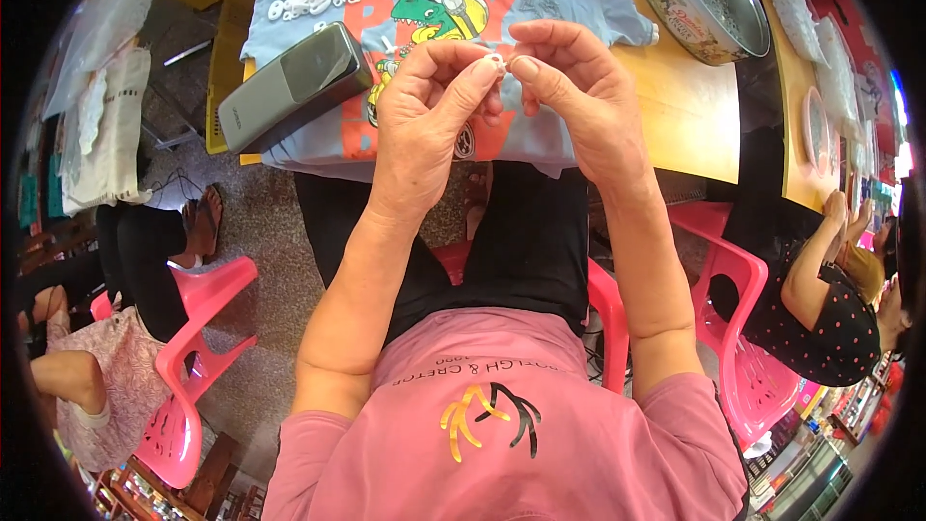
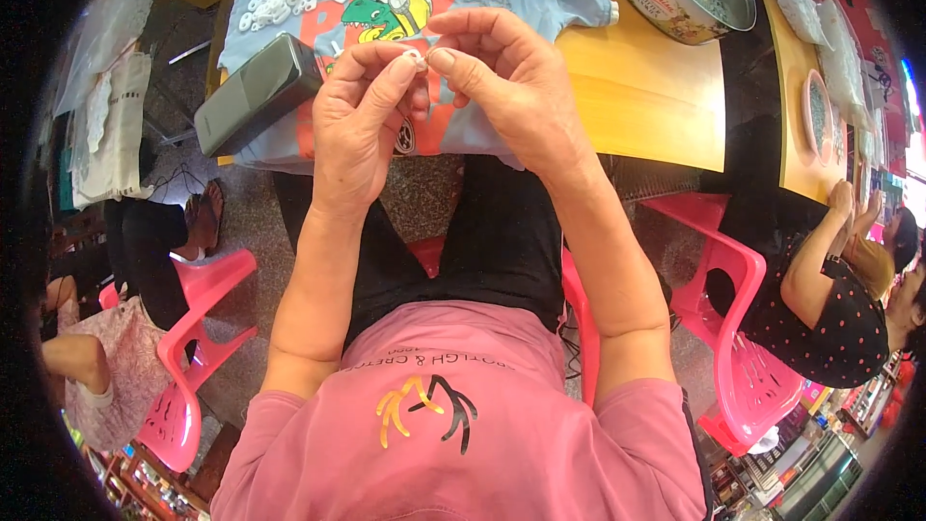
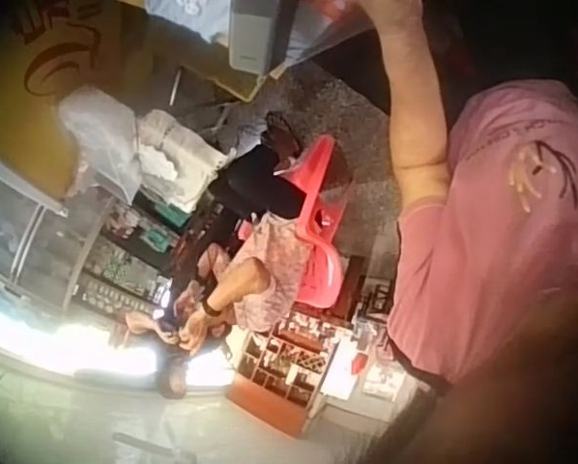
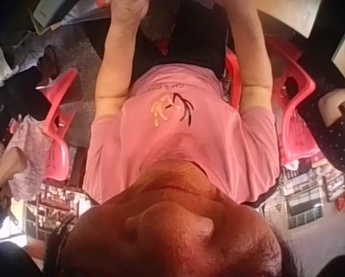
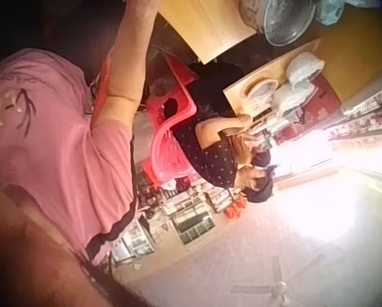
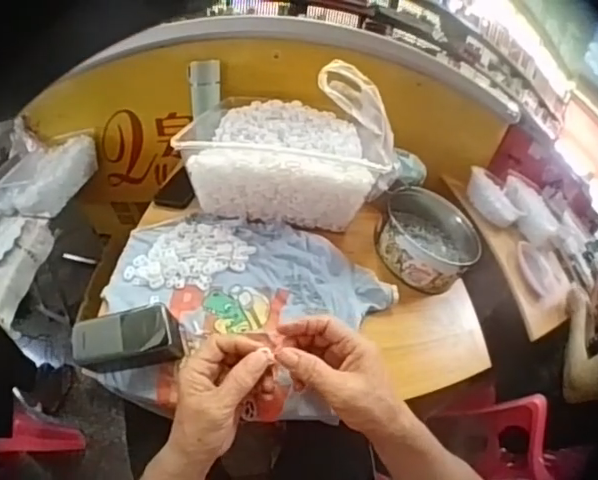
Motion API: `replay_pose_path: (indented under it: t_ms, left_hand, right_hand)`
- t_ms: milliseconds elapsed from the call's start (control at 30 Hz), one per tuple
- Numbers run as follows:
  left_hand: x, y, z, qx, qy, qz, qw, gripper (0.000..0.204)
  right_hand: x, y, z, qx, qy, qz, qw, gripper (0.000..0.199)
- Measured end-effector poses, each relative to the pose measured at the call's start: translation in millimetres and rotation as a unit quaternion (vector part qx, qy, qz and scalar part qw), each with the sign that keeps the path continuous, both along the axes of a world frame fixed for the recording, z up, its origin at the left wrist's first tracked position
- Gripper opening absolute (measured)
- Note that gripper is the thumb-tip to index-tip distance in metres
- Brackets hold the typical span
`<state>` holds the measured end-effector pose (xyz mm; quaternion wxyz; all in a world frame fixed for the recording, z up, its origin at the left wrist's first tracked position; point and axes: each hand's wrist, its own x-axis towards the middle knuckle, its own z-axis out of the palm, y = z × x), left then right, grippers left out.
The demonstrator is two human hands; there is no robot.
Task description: Assembling small white plastic components by hand at a production workstation.
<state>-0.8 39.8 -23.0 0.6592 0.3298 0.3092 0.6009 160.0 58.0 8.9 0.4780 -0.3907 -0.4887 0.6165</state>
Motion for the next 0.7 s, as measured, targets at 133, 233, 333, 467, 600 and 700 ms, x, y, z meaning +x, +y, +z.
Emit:
replay_pose_path:
  t_ms: [133, 233, 333, 467, 600, 700]
  left_hand:
    - [0.2, -0.7, 1.5, -0.009, 0.007, 0.006, 1.000, 0.013]
    - [1.2, -0.5, 2.8, -0.007, 0.005, 0.013, 1.000, 0.013]
    - [0.8, -0.6, 3.8, -0.008, 0.005, 0.012, 1.000, 0.013]
    - [0.8, -0.6, 3.1, -0.005, 0.007, 0.011, 1.000, 0.013]
    - [1.8, -0.8, 2.8, -0.002, 0.014, 0.014, 1.000, 0.013]
    - [1.8, -0.9, 3.6, 0.000, 0.013, 0.015, 1.000, 0.013]
  right_hand:
    - [-0.8, -1.0, -0.4, 0.005, 0.005, -0.001, 1.000, 0.030]
    - [-0.9, -1.9, 1.8, 0.013, 0.002, -0.002, 1.000, 0.029]
    - [0.0, -0.9, 0.4, 0.022, -0.009, -0.003, 1.000, 0.028]
    - [0.1, -1.0, 0.0, 0.044, -0.039, -0.008, 0.998, 0.028]
    - [-1.4, -2.4, 1.7, 0.048, -0.043, -0.012, 0.998, 0.028]
    - [-2.2, -3.3, 1.9, 0.059, -0.047, -0.007, 0.997, 0.028]
